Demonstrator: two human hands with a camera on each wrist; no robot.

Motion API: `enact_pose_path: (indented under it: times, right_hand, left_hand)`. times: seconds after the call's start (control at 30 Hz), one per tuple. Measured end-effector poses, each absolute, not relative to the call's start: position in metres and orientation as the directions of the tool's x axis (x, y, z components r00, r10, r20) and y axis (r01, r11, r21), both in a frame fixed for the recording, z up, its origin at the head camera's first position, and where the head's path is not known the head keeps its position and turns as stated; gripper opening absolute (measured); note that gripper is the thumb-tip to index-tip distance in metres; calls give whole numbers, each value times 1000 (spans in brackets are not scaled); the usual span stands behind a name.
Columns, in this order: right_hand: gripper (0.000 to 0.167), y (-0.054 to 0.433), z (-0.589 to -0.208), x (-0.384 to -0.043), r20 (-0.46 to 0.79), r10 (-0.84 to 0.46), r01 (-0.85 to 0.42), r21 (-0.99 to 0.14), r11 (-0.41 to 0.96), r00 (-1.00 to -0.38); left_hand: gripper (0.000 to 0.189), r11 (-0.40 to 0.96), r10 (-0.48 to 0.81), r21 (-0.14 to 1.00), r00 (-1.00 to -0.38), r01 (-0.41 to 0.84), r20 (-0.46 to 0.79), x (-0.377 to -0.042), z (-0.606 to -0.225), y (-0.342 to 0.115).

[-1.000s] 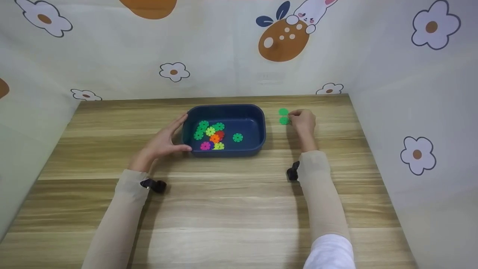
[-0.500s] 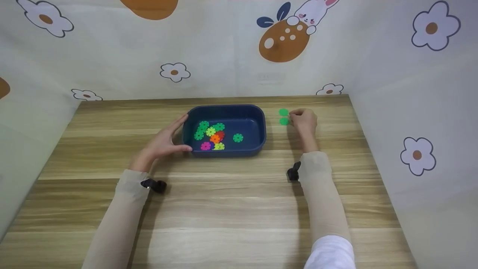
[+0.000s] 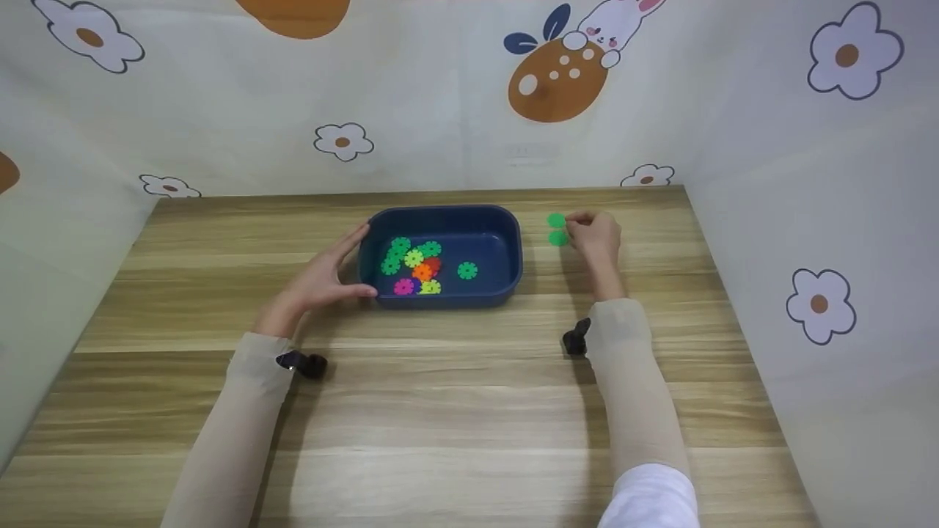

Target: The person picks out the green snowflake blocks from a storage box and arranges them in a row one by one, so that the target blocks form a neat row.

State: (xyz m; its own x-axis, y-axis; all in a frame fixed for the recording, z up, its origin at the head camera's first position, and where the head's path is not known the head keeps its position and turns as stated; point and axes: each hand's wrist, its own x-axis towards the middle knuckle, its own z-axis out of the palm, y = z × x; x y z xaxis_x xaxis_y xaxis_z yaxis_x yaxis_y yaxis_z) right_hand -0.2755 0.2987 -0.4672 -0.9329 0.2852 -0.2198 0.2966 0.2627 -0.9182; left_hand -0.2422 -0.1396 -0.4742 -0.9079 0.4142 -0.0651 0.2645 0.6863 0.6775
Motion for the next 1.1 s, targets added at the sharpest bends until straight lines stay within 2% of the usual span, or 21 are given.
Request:
enact_pose_path:
  times: [0.33,0.67,0.9,1.1]
  right_hand:
    - [31,294,-462,-274,-248,259,324,-893,311,-933]
    - [33,290,-461,-275,-160,225,229,-917,325,-961]
    - [30,285,-457,-275,-134,226,216,-894,392,-965]
    - [32,281,-453,-274,-98,200,171,-905,389,-975]
  left_hand:
    - [113,687,415,673,-909,276,-50,-242,-475,-140]
    - [113,695,412,669,-909,264,-69,-242,-475,-140]
    - [112,691,404,678,-912,253,-71,-241,-475,-140]
    - [112,694,398,678,-914,240,-83,-241,-475,-140]
